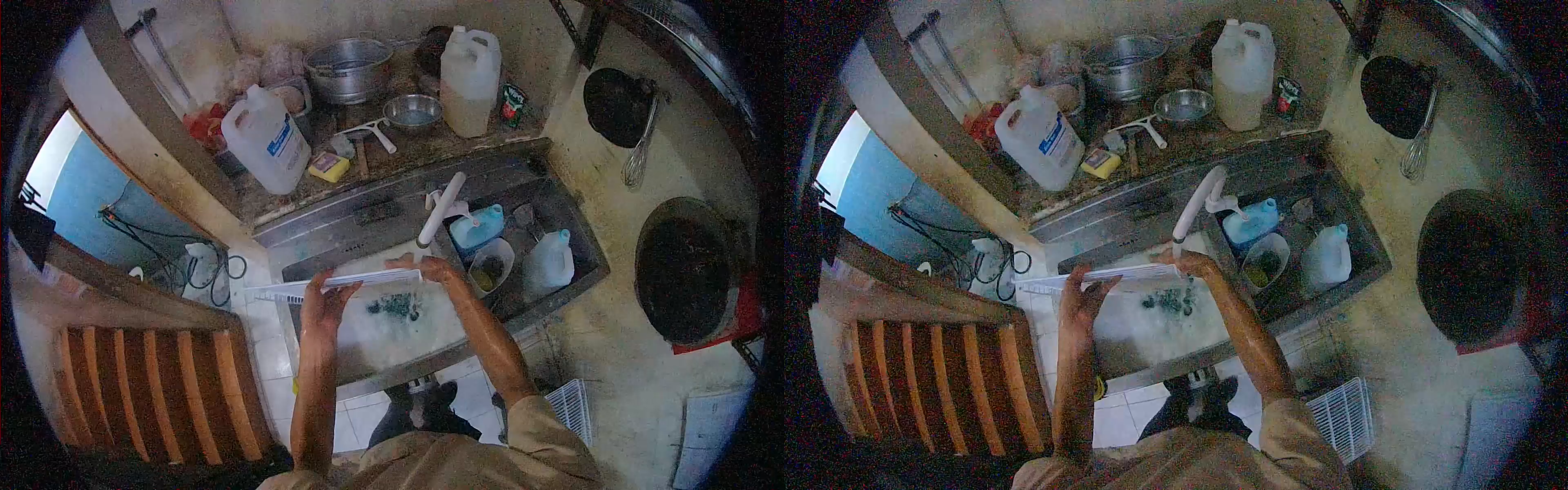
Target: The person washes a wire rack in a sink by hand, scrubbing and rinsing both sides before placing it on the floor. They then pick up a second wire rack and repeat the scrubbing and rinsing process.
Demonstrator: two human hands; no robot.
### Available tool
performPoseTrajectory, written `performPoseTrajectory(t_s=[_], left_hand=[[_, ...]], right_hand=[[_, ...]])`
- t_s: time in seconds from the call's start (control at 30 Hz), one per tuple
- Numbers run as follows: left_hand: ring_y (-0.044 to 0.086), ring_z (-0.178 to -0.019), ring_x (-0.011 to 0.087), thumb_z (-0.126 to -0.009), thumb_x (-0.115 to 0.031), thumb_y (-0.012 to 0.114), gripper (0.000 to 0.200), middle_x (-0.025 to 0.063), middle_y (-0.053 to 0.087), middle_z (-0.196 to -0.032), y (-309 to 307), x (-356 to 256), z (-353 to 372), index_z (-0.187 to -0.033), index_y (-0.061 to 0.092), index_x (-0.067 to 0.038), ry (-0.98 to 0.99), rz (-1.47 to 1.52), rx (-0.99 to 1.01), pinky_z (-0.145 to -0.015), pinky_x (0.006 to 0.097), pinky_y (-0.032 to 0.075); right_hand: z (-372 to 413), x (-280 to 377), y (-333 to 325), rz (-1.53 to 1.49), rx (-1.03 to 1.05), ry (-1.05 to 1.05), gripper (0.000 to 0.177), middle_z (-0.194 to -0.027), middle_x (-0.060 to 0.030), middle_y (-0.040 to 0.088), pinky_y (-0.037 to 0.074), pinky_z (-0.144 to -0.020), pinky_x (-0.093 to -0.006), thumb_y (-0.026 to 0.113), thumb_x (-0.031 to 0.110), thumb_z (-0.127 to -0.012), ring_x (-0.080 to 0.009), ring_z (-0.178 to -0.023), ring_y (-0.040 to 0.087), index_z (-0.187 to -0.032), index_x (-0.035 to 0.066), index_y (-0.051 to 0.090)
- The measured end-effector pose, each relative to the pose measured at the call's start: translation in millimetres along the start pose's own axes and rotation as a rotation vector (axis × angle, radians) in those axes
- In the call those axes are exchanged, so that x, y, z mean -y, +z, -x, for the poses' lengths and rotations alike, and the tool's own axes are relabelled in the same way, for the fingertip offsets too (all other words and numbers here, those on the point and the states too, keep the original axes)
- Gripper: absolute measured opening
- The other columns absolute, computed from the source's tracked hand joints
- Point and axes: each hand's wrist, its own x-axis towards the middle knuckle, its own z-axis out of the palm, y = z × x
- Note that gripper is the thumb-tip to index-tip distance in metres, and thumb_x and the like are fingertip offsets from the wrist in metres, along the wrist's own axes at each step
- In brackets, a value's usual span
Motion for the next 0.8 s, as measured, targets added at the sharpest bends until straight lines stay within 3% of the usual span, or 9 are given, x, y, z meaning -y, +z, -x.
performPoseTrajectory(t_s=[0.17,0.23,0.33,0.43,0.53,0.63,0.67,0.77,0.8], left_hand=[[0.051,-0.103,0.0391,-0.082,-0.013,0.063,0.042,0.0216,0.043,-0.115,-13,47,-48,-0.113,0.042,0.005,-0.102,-0.089,-0.039,-0.076,0.0563,0.056],[0.053,-0.100,0.0373,-0.082,-0.015,0.064,0.049,0.0201,0.047,-0.112,1,66,-48,-0.119,0.039,0.006,-0.056,-0.148,-0.020,-0.070,0.0533,0.057],[0.054,-0.099,0.0353,-0.084,-0.018,0.063,0.058,0.0202,0.049,-0.114,34,94,-39,-0.126,0.032,0.007,-0.007,-0.224,-0.063,-0.074,0.0527,0.053],[0.052,-0.107,0.0393,-0.088,-0.027,0.059,0.073,0.0244,0.043,-0.129,25,136,-65,-0.136,0.018,0.010,0.172,-0.313,0.002,-0.090,0.0511,0.044],[0.038,-0.126,0.0407,-0.092,-0.035,0.049,0.078,0.0282,0.029,-0.142,43,160,-40,-0.142,0.007,0.008,0.143,-0.620,0.123,-0.106,0.0468,0.026],[0.020,-0.136,0.0400,-0.096,-0.035,0.040,0.076,0.0295,0.013,-0.148,50,216,-30,-0.142,-0.003,0.007,0.433,-1.132,-0.095,-0.110,0.0450,0.017],[0.018,-0.137,0.0403,-0.096,-0.035,0.038,0.074,0.0298,0.013,-0.148,58,223,-34,-0.142,0.000,0.008,0.491,-0.996,-0.124,-0.110,0.0459,0.015],[0.016,-0.136,0.0421,-0.096,-0.032,0.035,0.066,0.0311,0.015,-0.146,77,228,-59,-0.140,0.012,0.012,0.611,-0.726,-0.257,-0.110,0.0483,0.012],[0.018,-0.135,0.0432,-0.096,-0.031,0.035,0.064,0.0319,0.019,-0.145,78,224,-80,-0.138,0.017,0.013,0.617,-0.733,-0.333,-0.110,0.0490,0.013]], right_hand=[[12,18,-5,0.372,0.134,-0.126,0.055,-0.107,-0.0169,0.061,0.045,-0.083,-0.0375,0.067,0.045,-0.080,-0.0255,-0.099,0.058,-0.112,0.000,0.060],[43,99,2,0.538,0.352,-0.219,0.052,-0.107,-0.0196,0.061,0.046,-0.082,-0.0377,0.068,0.041,-0.081,-0.0289,-0.099,0.059,-0.110,-0.001,0.059],[45,113,26,0.871,0.003,0.087,0.045,-0.115,-0.0173,0.060,0.046,-0.089,-0.0394,0.070,0.028,-0.078,-0.0306,-0.107,0.057,-0.113,0.003,0.059],[42,61,11,0.719,-0.198,-0.416,0.040,-0.099,-0.0210,0.061,0.047,-0.078,-0.0434,0.071,0.026,-0.078,-0.0362,-0.093,0.060,-0.105,0.000,0.058],[78,88,15,0.710,-0.277,-0.201,0.041,-0.107,-0.0209,0.061,0.046,-0.081,-0.0433,0.068,0.022,-0.077,-0.0344,-0.096,0.058,-0.111,0.001,0.058],[97,37,4,-0.029,-0.416,-0.104,0.035,-0.099,-0.0181,0.064,0.046,-0.078,-0.0425,0.064,0.020,-0.078,-0.0326,-0.089,0.060,-0.107,0.001,0.060],[100,19,1,-0.404,-0.470,-0.087,0.032,-0.094,-0.0172,0.066,0.046,-0.075,-0.0422,0.063,0.019,-0.078,-0.0315,-0.084,0.060,-0.105,0.000,0.061],[127,58,5,0.689,-0.476,-0.077,0.024,-0.080,-0.0123,0.066,0.046,-0.066,-0.0391,0.064,0.016,-0.080,-0.0241,-0.071,0.059,-0.095,-0.002,0.064],[135,61,8,0.571,-0.459,-0.069,0.022,-0.077,-0.0108,0.066,0.046,-0.064,-0.0378,0.064,0.014,-0.079,-0.0218,-0.069,0.058,-0.093,-0.002,0.064]])
